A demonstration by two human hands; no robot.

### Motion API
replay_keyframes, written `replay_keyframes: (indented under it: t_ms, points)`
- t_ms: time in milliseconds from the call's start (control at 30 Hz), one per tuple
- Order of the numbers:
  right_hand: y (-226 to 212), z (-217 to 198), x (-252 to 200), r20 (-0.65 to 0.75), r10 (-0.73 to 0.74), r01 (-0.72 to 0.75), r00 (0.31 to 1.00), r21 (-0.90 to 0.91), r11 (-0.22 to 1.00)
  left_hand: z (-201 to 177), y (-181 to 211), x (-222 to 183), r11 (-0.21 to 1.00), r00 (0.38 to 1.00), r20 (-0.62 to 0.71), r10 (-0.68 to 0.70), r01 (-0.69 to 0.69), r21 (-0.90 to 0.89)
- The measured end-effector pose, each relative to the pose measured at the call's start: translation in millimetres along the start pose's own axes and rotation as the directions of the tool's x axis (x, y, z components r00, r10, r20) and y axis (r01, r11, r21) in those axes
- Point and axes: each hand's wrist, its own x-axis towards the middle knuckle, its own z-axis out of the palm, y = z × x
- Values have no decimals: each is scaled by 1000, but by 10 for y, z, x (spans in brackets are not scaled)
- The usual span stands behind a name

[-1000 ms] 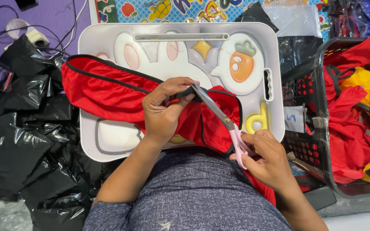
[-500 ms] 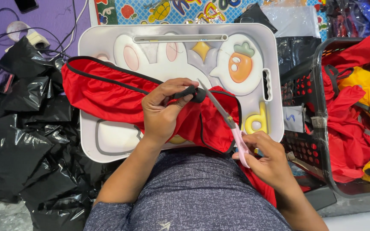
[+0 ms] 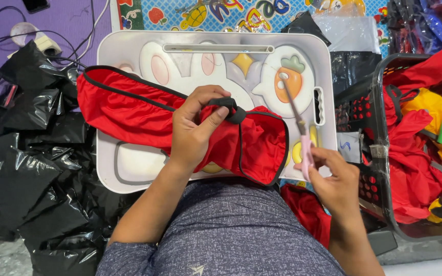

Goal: Trimming excess threads from a red garment using scissors and inspecting the finished item

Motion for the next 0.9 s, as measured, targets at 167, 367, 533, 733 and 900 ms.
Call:
replay_keyframes:
  t_ms: [167,367,533,733,900]
  points:
    - [473,-96,145,-12,5,-10,1000,-455,890,-109,-39,26,988,995,8,-103,103,-115]
    - [693,113,349,109,181,-34,977,-764,644,-143,0,44,996,996,58,-61,65,-63]
    - [561,131,584,215,390,-68,895,-800,596,-138,135,55,998,992,126,-6,-1,55]
    - [722,145,641,263,400,-22,878,-813,581,-175,274,40,975,984,164,68,-100,197]
    - [619,109,625,156,1,119,988,-761,638,-96,382,-59,923,973,200,114,-178,341]
